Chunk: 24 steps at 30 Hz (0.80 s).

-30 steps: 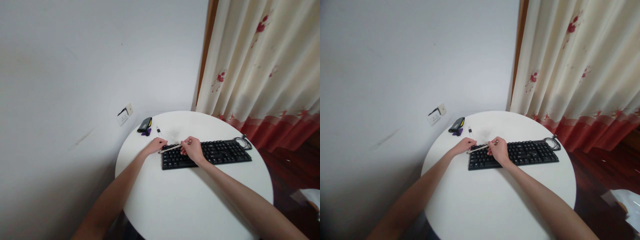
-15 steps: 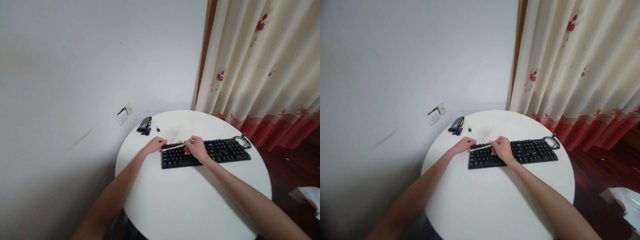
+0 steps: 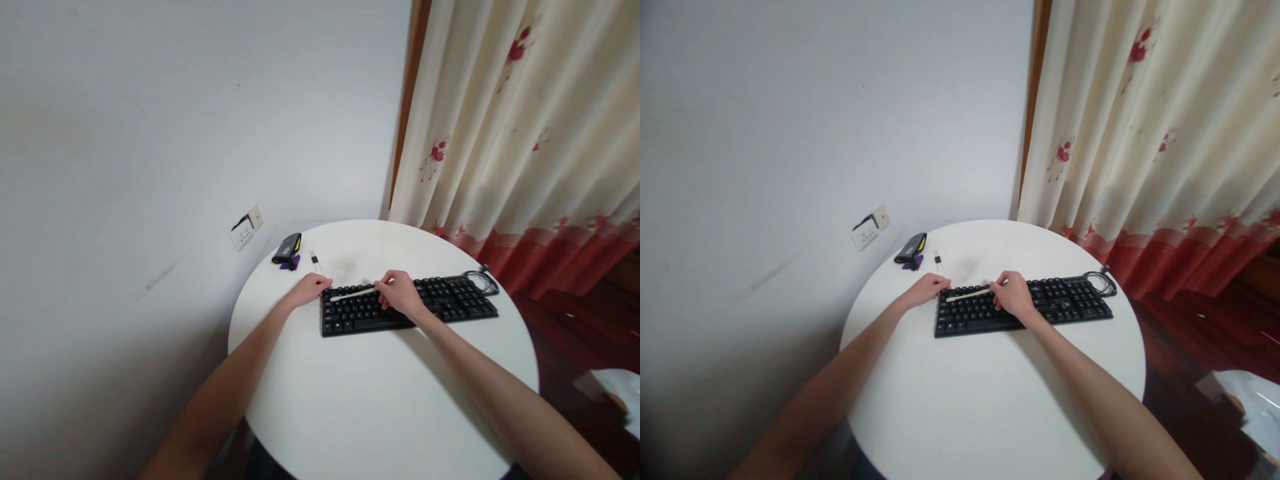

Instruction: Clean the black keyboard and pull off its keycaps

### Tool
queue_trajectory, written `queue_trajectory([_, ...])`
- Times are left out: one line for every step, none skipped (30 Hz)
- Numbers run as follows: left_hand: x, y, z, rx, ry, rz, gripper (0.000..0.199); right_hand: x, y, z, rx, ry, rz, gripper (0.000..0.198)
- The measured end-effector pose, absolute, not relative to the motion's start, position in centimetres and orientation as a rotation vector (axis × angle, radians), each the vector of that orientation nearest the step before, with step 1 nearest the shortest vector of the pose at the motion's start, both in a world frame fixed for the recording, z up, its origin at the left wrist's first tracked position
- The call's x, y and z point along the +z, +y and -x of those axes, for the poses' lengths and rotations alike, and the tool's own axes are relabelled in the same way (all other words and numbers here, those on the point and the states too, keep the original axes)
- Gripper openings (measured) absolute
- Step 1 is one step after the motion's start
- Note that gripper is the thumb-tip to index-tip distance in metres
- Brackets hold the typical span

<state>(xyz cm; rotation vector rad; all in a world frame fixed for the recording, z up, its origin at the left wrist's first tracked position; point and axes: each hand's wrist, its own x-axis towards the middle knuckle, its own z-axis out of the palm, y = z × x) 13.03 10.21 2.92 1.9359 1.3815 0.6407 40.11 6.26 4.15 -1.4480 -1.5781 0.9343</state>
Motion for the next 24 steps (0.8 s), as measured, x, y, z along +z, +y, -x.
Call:
queue_trajectory([2.9, 10.2, -13.0, 0.643, 1.38, -1.936, 0.05, 4.2, 6.3, -40.3, 0.915, -1.596, 1.462, 0.019])
queue_trajectory([2.9, 10.2, -13.0, 0.643, 1.379, -1.938, 0.05, 4.3, 6.4, -40.5, 0.905, -1.612, 1.473, 0.019])
queue_trajectory([2.8, 10.2, -13.0, 0.642, 1.378, -1.942, 0.05, 4.4, 6.5, -40.7, 0.901, -1.626, 1.482, 0.019])
queue_trajectory([2.8, 10.2, -13.0, 0.64, 1.381, -1.945, 0.05, 4.5, 6.5, -40.9, 0.899, -1.639, 1.49, 0.02])
queue_trajectory([2.9, 10.2, -13.0, 0.638, 1.385, -1.947, 0.05, 4.5, 6.6, -41.1, 0.895, -1.651, 1.497, 0.02])
queue_trajectory([2.9, 10.2, -13.0, 0.635, 1.386, -1.947, 0.05, 4.6, 6.6, -41.3, 0.89, -1.664, 1.502, 0.02])
queue_trajectory([2.9, 10.2, -13.0, 0.633, 1.387, -1.947, 0.05, 4.6, 6.6, -41.4, 0.885, -1.674, 1.504, 0.021])
queue_trajectory([3.0, 10.2, -13.0, 0.631, 1.386, -1.947, 0.049, 4.7, 6.7, -41.6, 0.881, -1.681, 1.505, 0.021])
queue_trajectory([3.0, 10.2, -13.0, 0.632, 1.385, -1.949, 0.049, 4.7, 6.7, -41.9, 0.881, -1.684, 1.509, 0.021])
queue_trajectory([3.1, 10.2, -13.0, 0.632, 1.384, -1.952, 0.049, 4.8, 6.8, -42.1, 0.886, -1.685, 1.513, 0.021])
queue_trajectory([3.1, 10.2, -13.0, 0.633, 1.383, -1.955, 0.049, 4.8, 6.9, -42.3, 0.893, -1.684, 1.518, 0.021])
queue_trajectory([3.1, 10.2, -13.0, 0.635, 1.382, -1.958, 0.048, 4.8, 7.0, -42.5, 0.901, -1.684, 1.525, 0.021])
queue_trajectory([3.1, 10.2, -13.0, 0.638, 1.381, -1.96, 0.048, 4.9, 7.1, -42.7, 0.908, -1.684, 1.534, 0.022])
queue_trajectory([3.1, 10.2, -13.0, 0.638, 1.378, -1.961, 0.049, 4.9, 7.2, -42.9, 0.915, -1.686, 1.542, 0.022])
queue_trajectory([3.1, 10.2, -13.0, 0.638, 1.378, -1.961, 0.049, 5.0, 7.2, -43.1, 0.922, -1.689, 1.551, 0.023])
queue_trajectory([3.1, 10.2, -13.0, 0.635, 1.379, -1.961, 0.05, 5.0, 7.3, -43.3, 0.931, -1.691, 1.558, 0.024])
queue_trajectory([3.0, 10.2, -13.0, 0.633, 1.379, -1.962, 0.051, 5.1, 7.4, -43.5, 0.939, -1.692, 1.566, 0.024])
queue_trajectory([3.0, 10.2, -12.9, 0.63, 1.379, -1.964, 0.051, 5.1, 7.5, -43.7, 0.947, -1.692, 1.573, 0.025])
queue_trajectory([3.0, 10.2, -12.9, 0.628, 1.38, -1.966, 0.051, 5.1, 7.6, -43.9, 0.953, -1.693, 1.577, 0.025])
queue_trajectory([3.0, 10.2, -12.9, 0.626, 1.379, -1.97, 0.051, 5.2, 7.6, -44.1, 0.959, -1.696, 1.578, 0.025])
queue_trajectory([3.0, 10.2, -12.9, 0.625, 1.378, -1.975, 0.051, 5.2, 7.7, -44.3, 0.963, -1.7, 1.578, 0.025])
queue_trajectory([3.0, 10.3, -12.9, 0.624, 1.378, -1.98, 0.051, 5.2, 7.7, -44.5, 0.966, -1.704, 1.578, 0.024])
queue_trajectory([3.0, 10.3, -12.9, 0.625, 1.38, -1.985, 0.051, 5.2, 7.8, -44.7, 0.968, -1.709, 1.579, 0.024])
queue_trajectory([2.9, 10.4, -12.9, 0.625, 1.383, -1.991, 0.051, 5.2, 7.8, -44.9, 0.966, -1.714, 1.582, 0.024])
